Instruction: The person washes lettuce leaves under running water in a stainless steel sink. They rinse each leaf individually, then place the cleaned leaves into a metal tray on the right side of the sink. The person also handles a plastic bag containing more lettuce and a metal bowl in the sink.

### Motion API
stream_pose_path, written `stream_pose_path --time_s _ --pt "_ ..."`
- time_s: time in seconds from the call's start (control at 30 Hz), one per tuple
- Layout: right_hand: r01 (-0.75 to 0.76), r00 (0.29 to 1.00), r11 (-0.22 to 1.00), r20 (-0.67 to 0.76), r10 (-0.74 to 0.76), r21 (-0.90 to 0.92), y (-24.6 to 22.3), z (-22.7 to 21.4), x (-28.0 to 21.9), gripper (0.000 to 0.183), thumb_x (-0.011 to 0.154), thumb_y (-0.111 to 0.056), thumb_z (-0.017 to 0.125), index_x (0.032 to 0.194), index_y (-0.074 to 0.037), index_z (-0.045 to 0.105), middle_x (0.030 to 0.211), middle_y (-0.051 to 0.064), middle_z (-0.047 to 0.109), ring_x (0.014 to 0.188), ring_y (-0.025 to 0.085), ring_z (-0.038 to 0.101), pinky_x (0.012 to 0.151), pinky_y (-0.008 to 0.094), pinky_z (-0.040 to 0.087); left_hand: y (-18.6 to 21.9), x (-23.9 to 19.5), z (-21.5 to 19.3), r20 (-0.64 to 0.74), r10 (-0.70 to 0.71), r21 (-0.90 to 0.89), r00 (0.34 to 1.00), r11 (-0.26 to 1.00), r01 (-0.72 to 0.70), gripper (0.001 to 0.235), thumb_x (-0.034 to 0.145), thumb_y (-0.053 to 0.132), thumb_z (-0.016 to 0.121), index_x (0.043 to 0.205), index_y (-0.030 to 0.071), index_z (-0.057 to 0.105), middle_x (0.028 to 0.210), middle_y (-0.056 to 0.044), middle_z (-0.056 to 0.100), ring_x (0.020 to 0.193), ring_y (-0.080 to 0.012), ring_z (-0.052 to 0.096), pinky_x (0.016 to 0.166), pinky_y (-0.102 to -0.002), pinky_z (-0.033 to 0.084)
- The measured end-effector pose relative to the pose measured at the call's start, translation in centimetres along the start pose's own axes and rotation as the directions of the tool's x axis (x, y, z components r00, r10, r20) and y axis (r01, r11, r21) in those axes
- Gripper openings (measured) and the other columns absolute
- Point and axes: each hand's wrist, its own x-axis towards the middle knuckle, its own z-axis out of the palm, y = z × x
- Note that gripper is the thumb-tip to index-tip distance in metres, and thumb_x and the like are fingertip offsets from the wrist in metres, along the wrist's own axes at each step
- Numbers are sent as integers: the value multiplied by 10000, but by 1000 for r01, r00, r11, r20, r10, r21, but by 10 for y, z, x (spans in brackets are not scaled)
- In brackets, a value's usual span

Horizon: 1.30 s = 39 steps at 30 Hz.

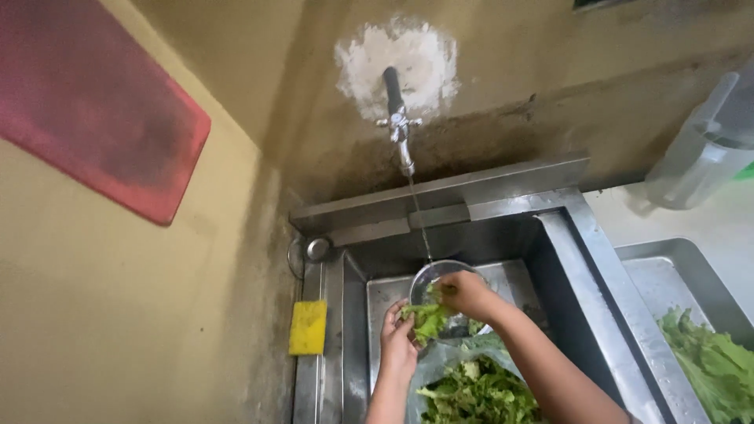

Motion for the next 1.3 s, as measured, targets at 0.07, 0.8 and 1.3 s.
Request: stream_pose_path --time_s 0.07,0.8,1.3 --pt "-55 998 994 35 52 91 -4 -3 -25 125 834 -101 636 750 -131 724 667 5 645 622 130 551 623 325 434 0 -18 -1 17 18 42 1000 999 -19 351 950 5 650 1258 175 645 992 -88 674 705 -211 620 464 -300 406" --pt "-366 929 662 217 299 654 -12 0 -166 340 985 -50 581 1252 -98 786 869 91 566 677 190 446 632 319 400 0 -159 19 4 -191 340 982 923 178 488 940 341 676 1315 87 493 1253 -196 689 879 -287 738 559 -307 631" --pt "-252 967 687 203 153 682 36 39 -183 429 1031 -416 652 732 -163 479 675 -10 339 544 131 289 530 295 278 -52 -142 -31 263 170 464 950 841 -279 394 870 -107 660 1178 137 657 1276 -77 666 1010 -181 680 810 -287 575"
